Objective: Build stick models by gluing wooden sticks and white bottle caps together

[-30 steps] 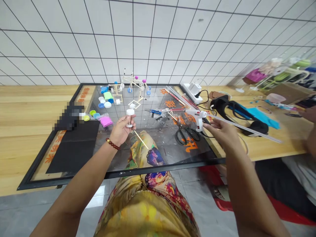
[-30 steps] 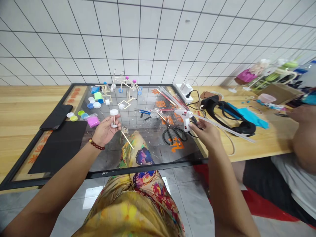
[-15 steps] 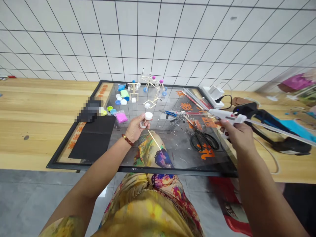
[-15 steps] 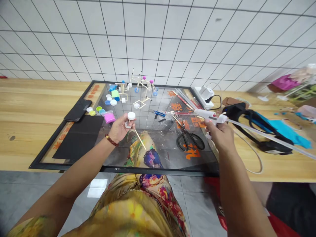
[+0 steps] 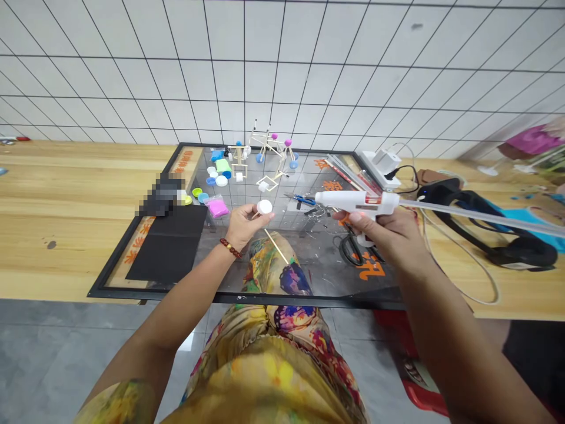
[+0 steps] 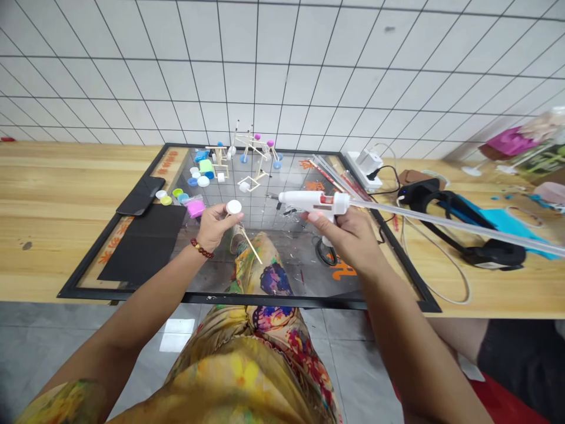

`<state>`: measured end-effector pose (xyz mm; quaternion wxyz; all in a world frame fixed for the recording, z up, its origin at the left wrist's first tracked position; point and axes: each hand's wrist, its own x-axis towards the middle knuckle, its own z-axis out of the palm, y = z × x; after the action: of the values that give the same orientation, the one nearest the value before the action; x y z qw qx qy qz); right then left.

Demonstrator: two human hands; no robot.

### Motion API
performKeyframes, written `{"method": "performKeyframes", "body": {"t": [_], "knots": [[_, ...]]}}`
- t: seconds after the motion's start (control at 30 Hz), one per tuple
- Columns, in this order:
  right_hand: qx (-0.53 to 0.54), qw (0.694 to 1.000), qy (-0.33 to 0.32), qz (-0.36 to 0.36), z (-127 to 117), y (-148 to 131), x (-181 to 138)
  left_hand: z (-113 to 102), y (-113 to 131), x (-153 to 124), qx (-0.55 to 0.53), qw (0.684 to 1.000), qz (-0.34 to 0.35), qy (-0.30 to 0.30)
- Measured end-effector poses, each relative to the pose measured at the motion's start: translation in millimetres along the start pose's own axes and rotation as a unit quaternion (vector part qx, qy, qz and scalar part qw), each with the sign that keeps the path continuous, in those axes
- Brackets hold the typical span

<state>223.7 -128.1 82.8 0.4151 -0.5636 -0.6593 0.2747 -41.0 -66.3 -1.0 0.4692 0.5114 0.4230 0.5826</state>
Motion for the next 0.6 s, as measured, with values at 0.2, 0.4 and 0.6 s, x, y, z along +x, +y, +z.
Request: {"method": "performKeyframes", "body": {"t": [0.2,0.4,0.6], "knots": [[-0.013,0.998,-0.039,-0.037,15,-11,7,1,1,-2,-0.001,0.995,-0.02,-0.102],[-0.036,0.996,-0.044,-0.073,13,-14,15,4,-8,-1,-0.108,0.982,-0.06,-0.14],[-0.067,0.99,-0.093,-0.084,8,-19,25,8,-13,0,-0.142,0.976,-0.086,-0.141]]}}
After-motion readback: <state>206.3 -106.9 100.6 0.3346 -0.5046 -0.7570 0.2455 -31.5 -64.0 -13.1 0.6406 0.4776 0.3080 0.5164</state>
